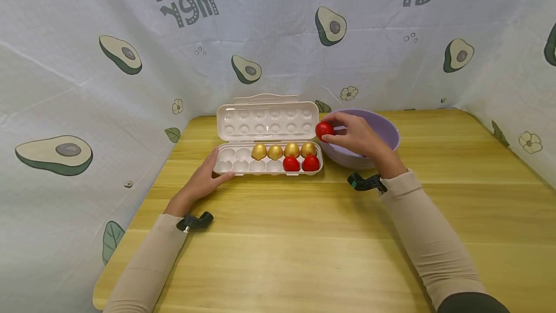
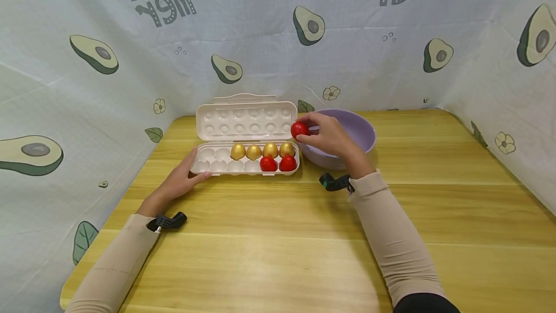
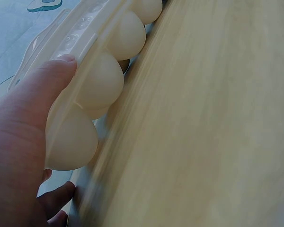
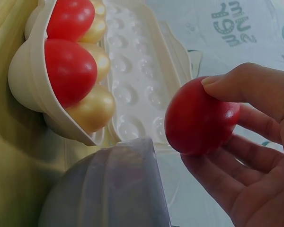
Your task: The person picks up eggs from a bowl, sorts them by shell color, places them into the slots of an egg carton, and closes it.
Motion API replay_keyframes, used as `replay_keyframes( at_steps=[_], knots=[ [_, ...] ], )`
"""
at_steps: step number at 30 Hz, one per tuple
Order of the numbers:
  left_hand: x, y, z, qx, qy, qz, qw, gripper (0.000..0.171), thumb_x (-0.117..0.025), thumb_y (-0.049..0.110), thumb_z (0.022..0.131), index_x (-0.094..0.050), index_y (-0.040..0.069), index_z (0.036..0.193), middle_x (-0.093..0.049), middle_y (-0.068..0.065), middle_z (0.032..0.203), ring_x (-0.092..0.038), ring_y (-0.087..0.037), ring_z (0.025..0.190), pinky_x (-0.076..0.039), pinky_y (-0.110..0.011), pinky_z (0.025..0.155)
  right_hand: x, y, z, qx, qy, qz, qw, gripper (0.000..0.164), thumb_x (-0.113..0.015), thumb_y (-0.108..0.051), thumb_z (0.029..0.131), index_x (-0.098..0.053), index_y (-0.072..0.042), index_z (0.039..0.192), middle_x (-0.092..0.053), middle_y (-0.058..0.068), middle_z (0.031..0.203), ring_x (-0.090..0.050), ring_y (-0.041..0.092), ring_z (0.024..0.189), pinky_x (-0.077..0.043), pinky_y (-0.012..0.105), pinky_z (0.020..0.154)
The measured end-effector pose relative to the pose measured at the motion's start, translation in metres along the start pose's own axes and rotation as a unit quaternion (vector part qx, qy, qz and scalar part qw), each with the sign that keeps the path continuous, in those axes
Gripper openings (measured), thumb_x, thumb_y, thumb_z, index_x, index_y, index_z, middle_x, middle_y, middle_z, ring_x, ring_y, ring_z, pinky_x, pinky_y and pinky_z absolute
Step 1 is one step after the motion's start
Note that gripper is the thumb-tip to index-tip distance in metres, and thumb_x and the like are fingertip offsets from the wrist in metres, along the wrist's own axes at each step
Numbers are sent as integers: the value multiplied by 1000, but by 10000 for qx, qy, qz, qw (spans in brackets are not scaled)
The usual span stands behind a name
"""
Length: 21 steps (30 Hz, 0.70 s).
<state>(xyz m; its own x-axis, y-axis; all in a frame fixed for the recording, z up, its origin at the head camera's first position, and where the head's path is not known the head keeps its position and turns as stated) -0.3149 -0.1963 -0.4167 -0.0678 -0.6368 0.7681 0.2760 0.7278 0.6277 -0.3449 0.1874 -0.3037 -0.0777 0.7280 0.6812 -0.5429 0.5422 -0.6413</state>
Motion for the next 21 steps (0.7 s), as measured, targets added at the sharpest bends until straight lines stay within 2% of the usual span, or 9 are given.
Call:
replay_keyframes(
  at_steps=[10, 14, 17, 21],
  knots=[
    [1, -1, 0, -17, -3, 14, 10000, 100, -61, 51, 90, -2, 4, 155, -5, -12, 161, -9, -30, 147, -13, -49, 117, -7, -6, 1, 146, 18, 152, 9998, 40, -76, -15, 84, -62, -5, 120, -65, 10, 112, -62, 25, 106, -53, 43, 89],
    [1, -1, 0, -8, -17, 13, 10000, 100, -61, 52, 90, -1, 5, 155, -5, -12, 161, -9, -31, 147, -13, -50, 117, -11, -8, 1, 105, 39, 260, 9996, 40, -76, -14, 84, -63, -6, 121, -66, 10, 112, -63, 23, 105, -53, 39, 88],
    [0, -1, 0, -4, -11, 9, 10000, 100, -61, 52, 90, -2, 5, 155, -5, -12, 161, -9, -31, 146, -13, -50, 116, -13, -16, -1, 100, 62, 409, 9991, 40, -75, -11, 84, -62, -2, 121, -65, 13, 113, -62, 26, 105, -53, 40, 88],
    [0, -1, 1, -32, 9, -6, 10000, 100, -62, 52, 90, -2, 4, 155, -6, -12, 161, -10, -31, 146, -13, -50, 116, -13, -37, -6, 171, 85, 589, 9981, 40, -73, -4, 85, -59, 5, 121, -63, 20, 114, -61, 34, 106, -51, 48, 89]
  ],
)
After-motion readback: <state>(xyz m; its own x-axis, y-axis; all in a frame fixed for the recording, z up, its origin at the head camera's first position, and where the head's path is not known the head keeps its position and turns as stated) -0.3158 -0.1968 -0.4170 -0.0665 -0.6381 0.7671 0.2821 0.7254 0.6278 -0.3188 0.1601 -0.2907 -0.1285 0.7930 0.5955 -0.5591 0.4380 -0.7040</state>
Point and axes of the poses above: each hand's wrist, its own z-axis towards the middle knuckle, its own x-axis out of the back of the hand, y = z × x, the point moved 6 cm from there along z, towards the middle knuckle
